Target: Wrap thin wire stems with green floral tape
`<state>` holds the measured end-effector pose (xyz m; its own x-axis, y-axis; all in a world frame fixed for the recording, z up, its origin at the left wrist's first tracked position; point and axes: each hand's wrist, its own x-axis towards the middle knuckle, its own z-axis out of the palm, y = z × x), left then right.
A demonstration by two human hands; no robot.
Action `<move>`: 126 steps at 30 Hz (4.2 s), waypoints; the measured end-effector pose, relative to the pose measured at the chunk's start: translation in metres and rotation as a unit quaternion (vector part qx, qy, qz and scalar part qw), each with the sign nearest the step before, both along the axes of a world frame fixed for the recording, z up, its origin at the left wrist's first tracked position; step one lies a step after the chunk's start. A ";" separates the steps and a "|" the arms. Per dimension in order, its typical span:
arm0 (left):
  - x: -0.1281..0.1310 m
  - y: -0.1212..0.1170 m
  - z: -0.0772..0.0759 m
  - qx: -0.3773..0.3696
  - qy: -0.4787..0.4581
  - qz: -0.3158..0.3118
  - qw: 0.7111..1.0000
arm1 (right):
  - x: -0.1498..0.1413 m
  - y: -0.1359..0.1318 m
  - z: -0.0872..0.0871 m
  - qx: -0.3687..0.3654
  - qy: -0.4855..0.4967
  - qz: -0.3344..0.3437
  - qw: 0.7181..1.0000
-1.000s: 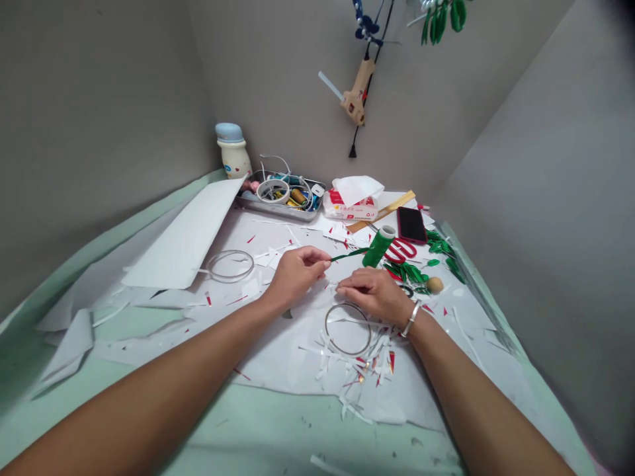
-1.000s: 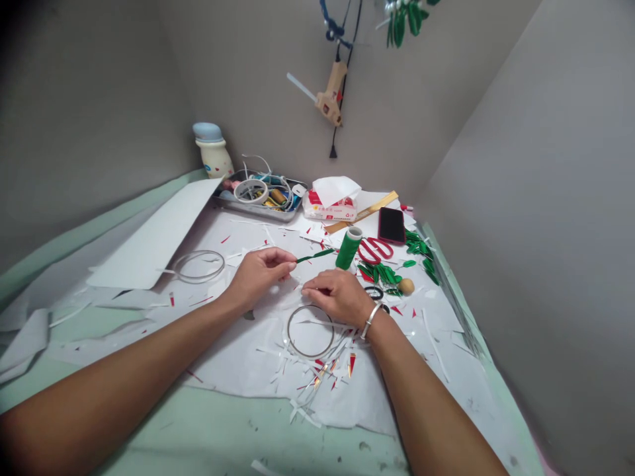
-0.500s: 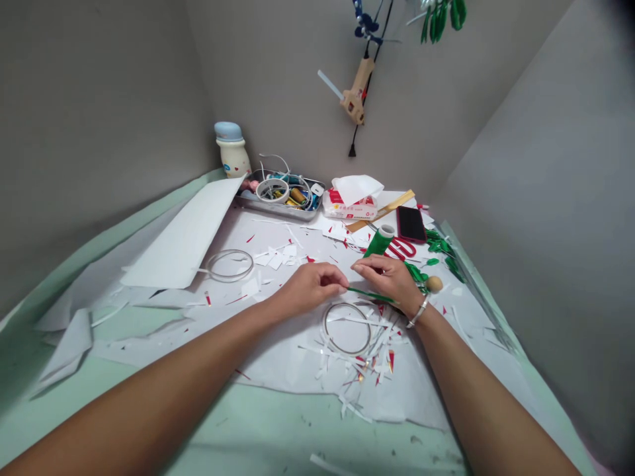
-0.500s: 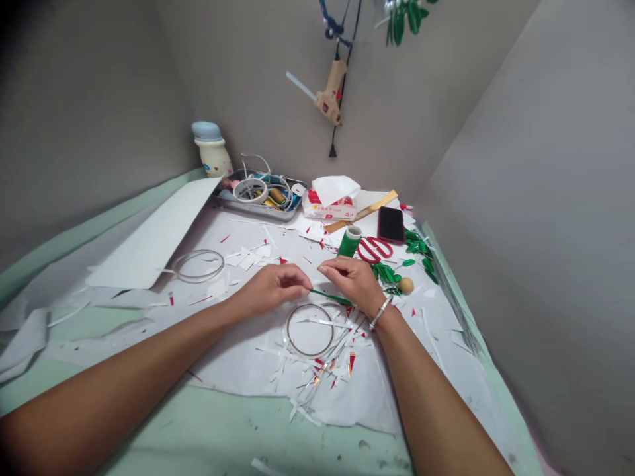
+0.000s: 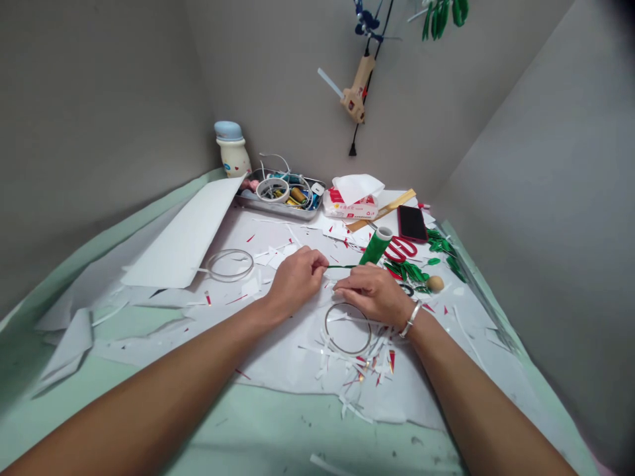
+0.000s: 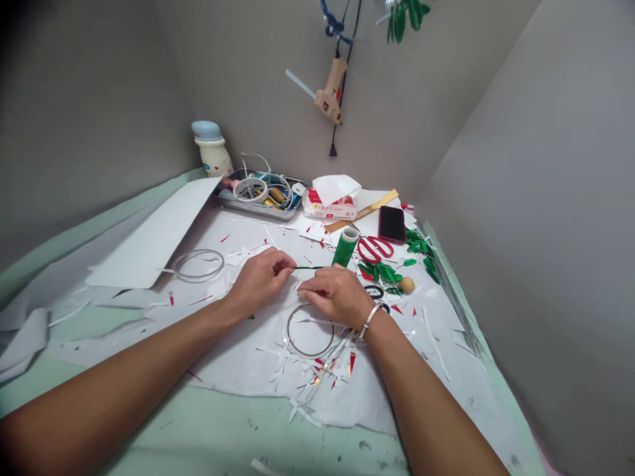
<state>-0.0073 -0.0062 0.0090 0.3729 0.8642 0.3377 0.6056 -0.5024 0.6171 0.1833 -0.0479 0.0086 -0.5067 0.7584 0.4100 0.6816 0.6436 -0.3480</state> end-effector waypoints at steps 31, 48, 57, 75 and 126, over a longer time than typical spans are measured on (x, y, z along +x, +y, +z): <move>0.003 -0.008 0.002 -0.037 0.021 -0.085 0.995 | 0.010 0.004 0.004 0.013 0.072 -0.052 0.996; 0.004 0.000 0.005 -0.168 -0.190 0.020 0.967 | 0.000 0.001 -0.003 -0.029 -0.003 -0.015 0.999; 0.004 -0.010 0.004 -0.036 -0.021 -0.072 0.997 | 0.006 0.000 0.007 0.014 0.088 -0.069 0.994; 0.003 -0.001 0.004 -0.182 -0.200 -0.013 0.963 | -0.001 -0.001 0.000 -0.049 0.029 -0.013 0.998; -0.010 0.005 0.016 -0.326 -0.475 -0.060 0.815 | 0.041 0.007 0.067 -0.324 0.551 -0.039 0.768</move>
